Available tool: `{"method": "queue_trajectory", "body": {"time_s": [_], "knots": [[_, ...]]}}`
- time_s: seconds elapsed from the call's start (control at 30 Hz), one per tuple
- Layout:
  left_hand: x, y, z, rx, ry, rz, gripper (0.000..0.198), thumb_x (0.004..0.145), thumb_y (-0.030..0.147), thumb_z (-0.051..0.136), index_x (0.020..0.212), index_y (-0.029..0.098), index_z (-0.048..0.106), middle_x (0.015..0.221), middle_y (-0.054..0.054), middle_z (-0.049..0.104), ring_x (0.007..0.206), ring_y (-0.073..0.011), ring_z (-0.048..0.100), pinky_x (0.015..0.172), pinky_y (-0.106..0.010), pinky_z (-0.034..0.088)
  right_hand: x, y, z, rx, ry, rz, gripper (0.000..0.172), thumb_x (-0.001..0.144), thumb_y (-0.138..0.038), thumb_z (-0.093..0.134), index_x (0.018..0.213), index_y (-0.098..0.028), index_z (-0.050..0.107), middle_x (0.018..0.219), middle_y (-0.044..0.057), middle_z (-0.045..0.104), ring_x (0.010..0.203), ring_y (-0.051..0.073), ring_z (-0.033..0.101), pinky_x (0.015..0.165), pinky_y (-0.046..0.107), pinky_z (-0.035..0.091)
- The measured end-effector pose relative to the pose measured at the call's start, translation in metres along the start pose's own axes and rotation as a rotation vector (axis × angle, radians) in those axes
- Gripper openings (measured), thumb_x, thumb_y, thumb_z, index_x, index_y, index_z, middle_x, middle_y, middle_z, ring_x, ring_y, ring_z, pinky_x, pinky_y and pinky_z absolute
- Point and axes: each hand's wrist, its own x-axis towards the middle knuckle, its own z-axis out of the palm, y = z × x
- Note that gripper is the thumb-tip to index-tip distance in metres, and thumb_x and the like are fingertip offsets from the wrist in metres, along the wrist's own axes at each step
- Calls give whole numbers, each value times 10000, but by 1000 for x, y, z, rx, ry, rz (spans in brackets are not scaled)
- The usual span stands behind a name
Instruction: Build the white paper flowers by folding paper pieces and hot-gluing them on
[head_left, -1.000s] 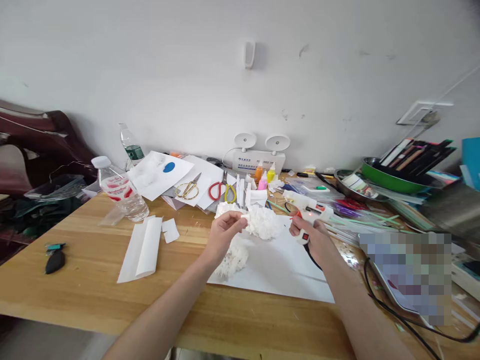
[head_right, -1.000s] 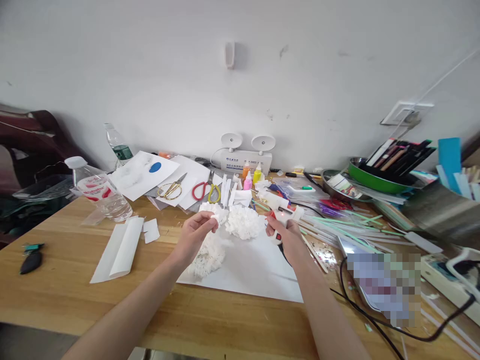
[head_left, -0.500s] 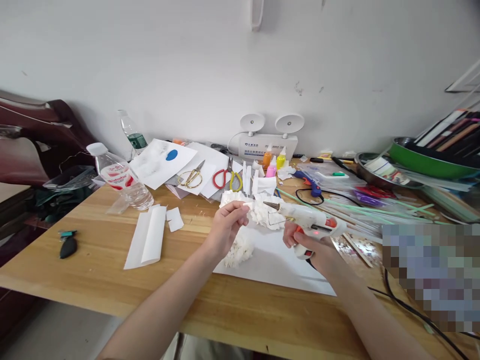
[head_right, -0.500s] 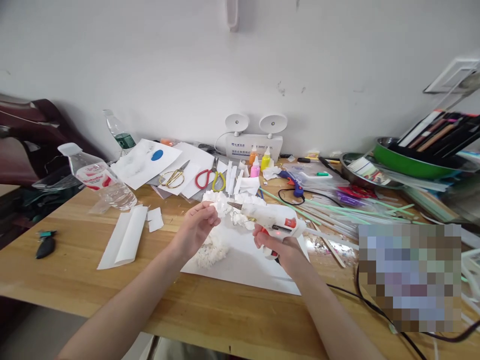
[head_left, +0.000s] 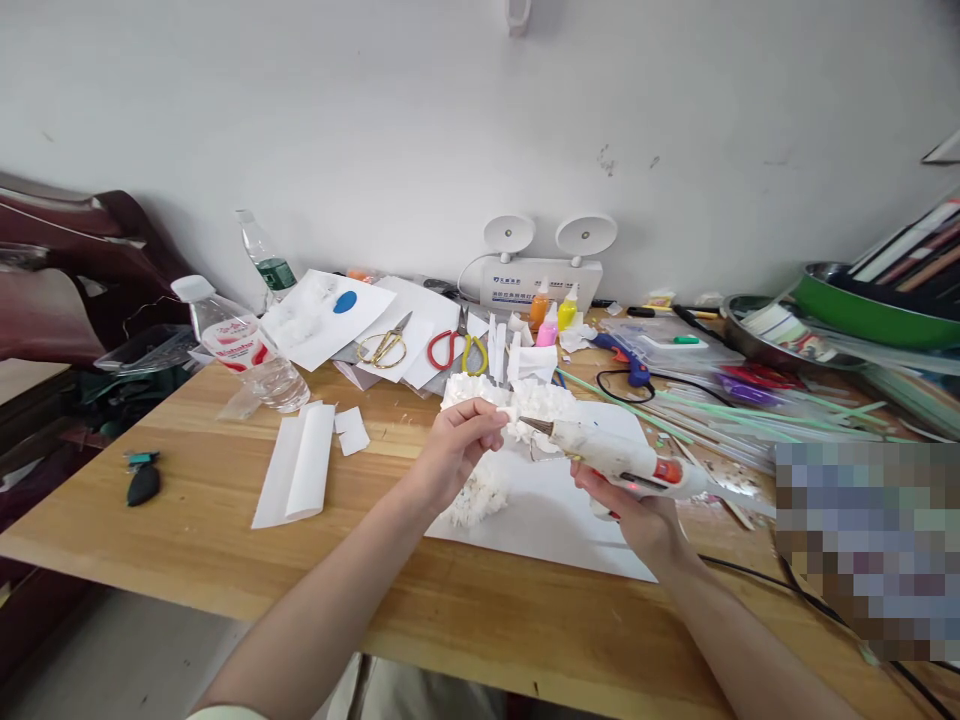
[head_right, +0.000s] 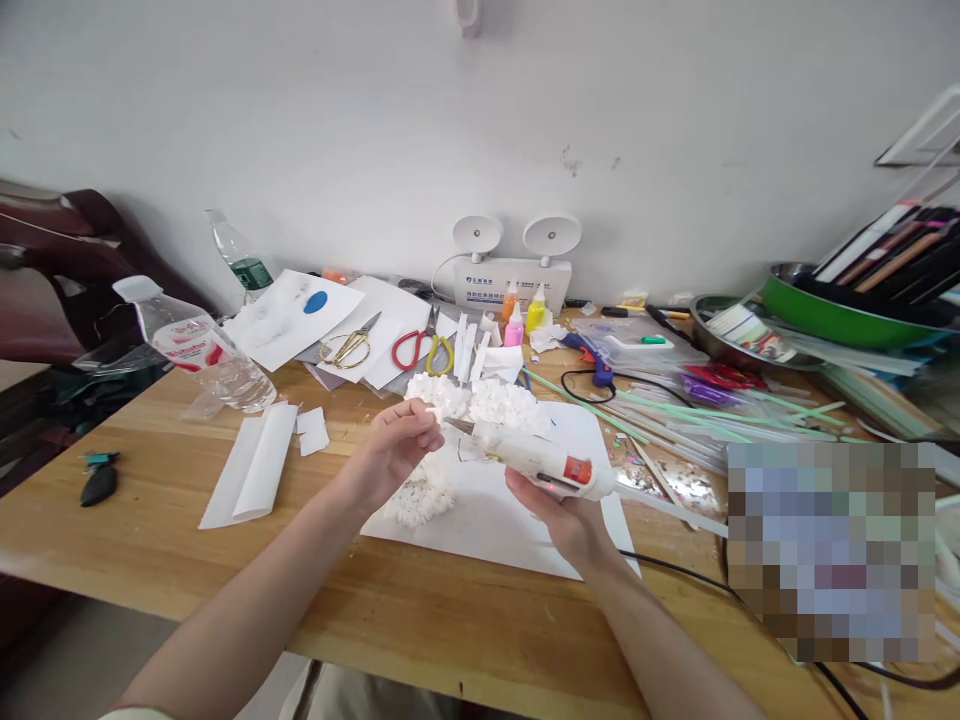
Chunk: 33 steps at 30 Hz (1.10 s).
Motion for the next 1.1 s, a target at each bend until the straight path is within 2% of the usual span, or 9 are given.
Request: {"method": "queue_trajectory", "body": {"time_s": [0.23,0.63,0.83,1.0,1.1], "knots": [[0,0,1,7,-15,-6,173,636,184,660,525,143,534,466,45,399,498,-63,334,548,-226,299,0,6,-2,71,-1,-6,130,634,-316,672,677,-199,633,675,24,637,700,210,583,653,327,478],[0,-3,-2,42,-70,-28,113,650,194,657,588,137,581,494,41,427,517,-62,375,568,-227,303,0,11,-3,148,32,132,161,571,-311,714,646,-199,626,679,18,638,720,214,573,690,360,460],[-1,-2,-1,27,-67,-29,114,627,198,671,574,142,588,493,37,438,517,-65,379,569,-232,307,2,12,-5,112,29,96,182,562,-325,697,551,-194,571,561,9,566,641,203,540,646,370,454],[-2,-2,-1,1,-76,-30,88,630,186,665,585,144,604,488,34,439,520,-67,370,568,-232,315,2,12,-6,171,44,89,153,557,-256,717,568,-203,574,593,-3,581,701,195,556,741,365,447],[-1,-2,-2,-16,-84,-31,64,634,181,664,607,147,617,484,33,445,526,-68,382,574,-233,323,1,11,-6,187,54,107,147,560,-259,726,608,-209,596,612,-6,592,688,182,558,715,339,460]]}}
